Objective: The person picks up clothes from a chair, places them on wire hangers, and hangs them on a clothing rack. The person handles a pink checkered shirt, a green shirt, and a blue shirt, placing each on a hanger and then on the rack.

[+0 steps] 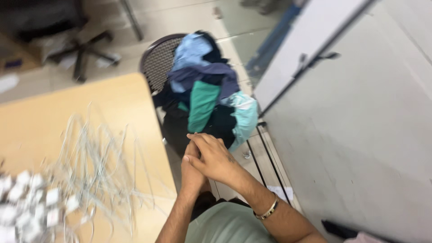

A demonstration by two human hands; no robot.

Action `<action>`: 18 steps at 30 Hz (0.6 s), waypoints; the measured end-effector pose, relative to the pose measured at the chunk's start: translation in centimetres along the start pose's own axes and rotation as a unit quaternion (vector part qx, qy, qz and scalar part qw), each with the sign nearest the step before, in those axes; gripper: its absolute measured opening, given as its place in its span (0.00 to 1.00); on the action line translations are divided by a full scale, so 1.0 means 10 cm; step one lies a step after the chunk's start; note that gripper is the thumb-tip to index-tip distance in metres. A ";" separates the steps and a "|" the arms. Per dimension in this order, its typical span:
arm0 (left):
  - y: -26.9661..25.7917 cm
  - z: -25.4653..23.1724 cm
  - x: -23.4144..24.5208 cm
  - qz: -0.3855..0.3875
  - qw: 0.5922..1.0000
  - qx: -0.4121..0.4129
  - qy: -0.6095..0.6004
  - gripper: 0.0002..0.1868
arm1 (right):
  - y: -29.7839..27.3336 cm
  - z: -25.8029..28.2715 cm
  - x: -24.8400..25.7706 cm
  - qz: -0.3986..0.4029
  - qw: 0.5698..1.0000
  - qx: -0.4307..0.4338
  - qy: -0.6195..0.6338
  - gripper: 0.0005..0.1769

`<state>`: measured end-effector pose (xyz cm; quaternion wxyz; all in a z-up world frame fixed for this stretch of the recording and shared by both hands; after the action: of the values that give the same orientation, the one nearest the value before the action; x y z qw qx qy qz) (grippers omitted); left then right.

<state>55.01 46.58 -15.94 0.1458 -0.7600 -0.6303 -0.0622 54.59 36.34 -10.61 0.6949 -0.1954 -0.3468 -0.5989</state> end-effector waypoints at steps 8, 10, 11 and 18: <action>-0.62 1.28 0.65 -0.210 0.953 0.174 0.130 0.23 | 0.31 -0.29 -1.68 0.257 0.966 -0.013 0.026 0.28; -0.84 1.61 0.65 -0.242 0.935 0.197 0.170 0.22 | 0.22 -0.40 -2.09 0.287 0.957 0.042 0.011 0.28; -0.95 1.73 0.68 -0.256 0.924 0.208 0.191 0.22 | 0.16 -0.43 -2.28 0.299 0.952 0.069 0.004 0.28; -1.32 2.02 0.82 -0.341 0.888 0.232 0.205 0.19 | -0.07 -0.38 -2.99 0.262 0.959 0.037 -0.106 0.33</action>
<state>41.90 62.56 -30.95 0.4139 -0.4129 -0.8032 -0.1145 53.55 54.44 -34.69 0.7932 -0.3162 -0.3772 -0.3587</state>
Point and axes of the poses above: each hand's wrist, its own y-axis towards the middle knuckle, its own x-axis out of the back of the hand, z = x × y, the point moved 1 cm from there along y, towards the middle knuckle, and after that the axes turned 1 degree about y, right-handed, at the moved point
